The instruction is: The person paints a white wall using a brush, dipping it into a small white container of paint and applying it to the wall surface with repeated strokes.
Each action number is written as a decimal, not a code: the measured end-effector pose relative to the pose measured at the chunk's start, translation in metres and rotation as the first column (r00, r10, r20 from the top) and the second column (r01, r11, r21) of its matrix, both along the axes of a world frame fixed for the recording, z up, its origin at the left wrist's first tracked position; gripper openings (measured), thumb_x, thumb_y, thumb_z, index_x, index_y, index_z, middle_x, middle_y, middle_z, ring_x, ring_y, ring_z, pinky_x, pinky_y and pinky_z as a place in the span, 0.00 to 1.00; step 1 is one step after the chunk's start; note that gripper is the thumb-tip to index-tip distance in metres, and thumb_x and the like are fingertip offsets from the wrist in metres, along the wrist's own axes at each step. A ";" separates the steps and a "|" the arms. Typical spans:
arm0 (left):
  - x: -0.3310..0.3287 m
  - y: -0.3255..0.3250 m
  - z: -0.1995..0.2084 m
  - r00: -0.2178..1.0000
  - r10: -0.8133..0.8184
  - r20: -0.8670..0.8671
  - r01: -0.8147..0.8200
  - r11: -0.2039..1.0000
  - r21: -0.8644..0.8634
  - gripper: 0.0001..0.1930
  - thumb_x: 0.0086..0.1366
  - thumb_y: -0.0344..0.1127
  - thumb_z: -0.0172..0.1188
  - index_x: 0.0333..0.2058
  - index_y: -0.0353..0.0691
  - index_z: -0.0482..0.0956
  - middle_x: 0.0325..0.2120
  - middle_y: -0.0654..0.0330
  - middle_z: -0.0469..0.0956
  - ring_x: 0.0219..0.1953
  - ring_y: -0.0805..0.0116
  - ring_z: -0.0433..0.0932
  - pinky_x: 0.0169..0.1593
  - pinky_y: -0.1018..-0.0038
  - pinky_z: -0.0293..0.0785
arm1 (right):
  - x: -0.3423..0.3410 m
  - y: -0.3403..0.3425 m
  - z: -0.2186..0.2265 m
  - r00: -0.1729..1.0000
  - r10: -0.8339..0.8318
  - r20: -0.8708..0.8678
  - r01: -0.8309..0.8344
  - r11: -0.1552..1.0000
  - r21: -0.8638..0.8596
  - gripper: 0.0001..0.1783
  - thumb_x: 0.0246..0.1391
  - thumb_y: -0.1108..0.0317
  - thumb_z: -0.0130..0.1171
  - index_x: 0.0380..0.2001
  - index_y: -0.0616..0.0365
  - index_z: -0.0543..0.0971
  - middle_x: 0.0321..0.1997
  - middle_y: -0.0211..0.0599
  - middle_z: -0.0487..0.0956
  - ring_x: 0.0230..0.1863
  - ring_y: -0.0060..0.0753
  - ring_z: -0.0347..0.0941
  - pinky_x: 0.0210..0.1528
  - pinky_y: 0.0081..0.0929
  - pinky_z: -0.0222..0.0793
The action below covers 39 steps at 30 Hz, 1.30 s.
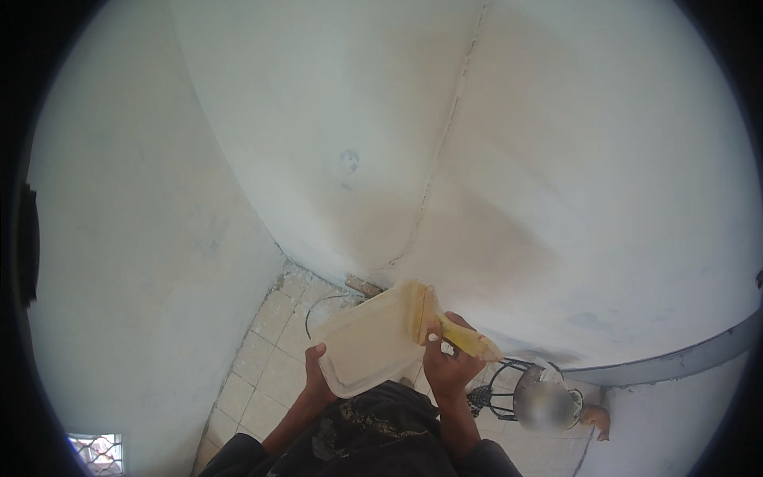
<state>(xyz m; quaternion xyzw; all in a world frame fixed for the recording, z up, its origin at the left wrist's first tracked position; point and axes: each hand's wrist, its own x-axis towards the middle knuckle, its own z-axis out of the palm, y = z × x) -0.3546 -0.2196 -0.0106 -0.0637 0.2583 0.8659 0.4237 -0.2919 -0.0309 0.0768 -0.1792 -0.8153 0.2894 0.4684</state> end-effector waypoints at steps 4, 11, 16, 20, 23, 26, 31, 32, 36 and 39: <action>0.006 0.000 -0.001 1.000 0.008 0.010 -0.008 1.000 -0.008 0.38 0.55 0.52 0.48 0.60 0.35 0.55 0.54 0.49 0.66 0.54 0.56 0.69 0.56 0.62 0.67 | 0.002 0.001 0.001 1.000 -0.005 0.030 0.005 1.000 0.017 0.14 0.47 0.74 0.64 0.35 0.73 0.75 0.37 0.44 0.78 0.31 0.26 0.77 0.31 0.18 0.77; 0.012 0.000 0.000 0.999 0.024 -0.024 -0.023 1.000 0.003 0.38 0.54 0.51 0.49 0.60 0.34 0.55 0.54 0.49 0.67 0.54 0.56 0.69 0.56 0.62 0.66 | 0.002 0.003 -0.006 0.999 0.005 -0.052 -0.004 1.000 0.026 0.13 0.47 0.76 0.63 0.35 0.73 0.75 0.37 0.44 0.78 0.32 0.26 0.77 0.31 0.17 0.77; 0.015 0.000 -0.001 1.000 0.028 0.002 -0.028 1.000 -0.002 0.38 0.54 0.52 0.48 0.60 0.34 0.56 0.53 0.49 0.67 0.54 0.55 0.69 0.56 0.62 0.66 | 0.000 0.004 -0.007 0.996 0.010 -0.085 -0.008 1.000 0.028 0.13 0.47 0.76 0.63 0.34 0.73 0.75 0.38 0.44 0.78 0.32 0.26 0.77 0.30 0.18 0.77; 0.018 0.000 0.007 0.998 0.056 -0.019 -0.056 0.998 -0.023 0.39 0.54 0.53 0.48 0.60 0.34 0.56 0.53 0.49 0.67 0.54 0.55 0.69 0.56 0.62 0.66 | -0.001 0.005 -0.008 0.990 0.052 -0.128 -0.050 0.999 0.020 0.13 0.47 0.75 0.63 0.35 0.73 0.74 0.38 0.44 0.78 0.32 0.26 0.76 0.29 0.18 0.77; 0.019 0.000 0.008 0.997 0.070 -0.029 -0.071 0.996 -0.045 0.39 0.54 0.53 0.48 0.60 0.34 0.56 0.53 0.49 0.67 0.54 0.55 0.69 0.56 0.62 0.66 | -0.004 0.006 -0.009 0.987 0.063 -0.150 -0.063 0.998 0.011 0.14 0.48 0.75 0.63 0.35 0.73 0.74 0.39 0.44 0.78 0.32 0.26 0.76 0.30 0.18 0.77; 0.021 -0.002 0.008 0.997 0.075 -0.022 -0.076 0.997 -0.025 0.39 0.53 0.53 0.48 0.60 0.34 0.56 0.53 0.49 0.67 0.54 0.55 0.69 0.56 0.62 0.66 | -0.005 0.005 -0.008 0.987 0.065 -0.148 -0.065 0.998 0.001 0.14 0.48 0.74 0.63 0.35 0.73 0.74 0.39 0.44 0.77 0.33 0.26 0.76 0.29 0.18 0.76; 0.025 -0.003 0.008 0.996 0.092 -0.011 -0.092 0.995 -0.035 0.39 0.53 0.53 0.48 0.60 0.34 0.56 0.53 0.48 0.67 0.54 0.54 0.69 0.56 0.61 0.66 | -0.010 0.004 -0.008 0.971 0.097 -0.220 -0.112 0.992 -0.058 0.14 0.48 0.74 0.63 0.36 0.73 0.74 0.39 0.44 0.77 0.33 0.26 0.76 0.30 0.17 0.76; 0.025 -0.003 0.008 0.995 0.095 -0.019 -0.095 0.995 -0.038 0.39 0.53 0.53 0.48 0.60 0.34 0.56 0.53 0.48 0.67 0.54 0.54 0.69 0.56 0.61 0.66 | -0.010 0.004 -0.008 0.972 0.095 -0.217 -0.108 0.993 -0.049 0.14 0.48 0.74 0.63 0.36 0.73 0.74 0.39 0.44 0.77 0.33 0.26 0.76 0.30 0.17 0.76; 0.027 -0.004 0.008 0.996 0.086 -0.037 -0.087 0.996 -0.036 0.39 0.53 0.53 0.47 0.60 0.33 0.56 0.53 0.48 0.67 0.53 0.53 0.69 0.55 0.60 0.67 | -0.008 0.004 -0.005 0.974 0.091 -0.206 -0.099 0.995 -0.030 0.14 0.48 0.75 0.63 0.36 0.73 0.74 0.39 0.44 0.77 0.34 0.26 0.76 0.32 0.18 0.76; 0.027 -0.003 0.007 0.996 0.072 -0.045 -0.073 0.997 -0.028 0.39 0.53 0.54 0.47 0.60 0.34 0.56 0.53 0.48 0.67 0.53 0.54 0.70 0.55 0.61 0.66 | -0.012 0.006 -0.006 0.957 0.104 -0.271 -0.117 0.993 -0.034 0.14 0.48 0.75 0.63 0.37 0.74 0.74 0.40 0.45 0.76 0.35 0.27 0.76 0.33 0.18 0.76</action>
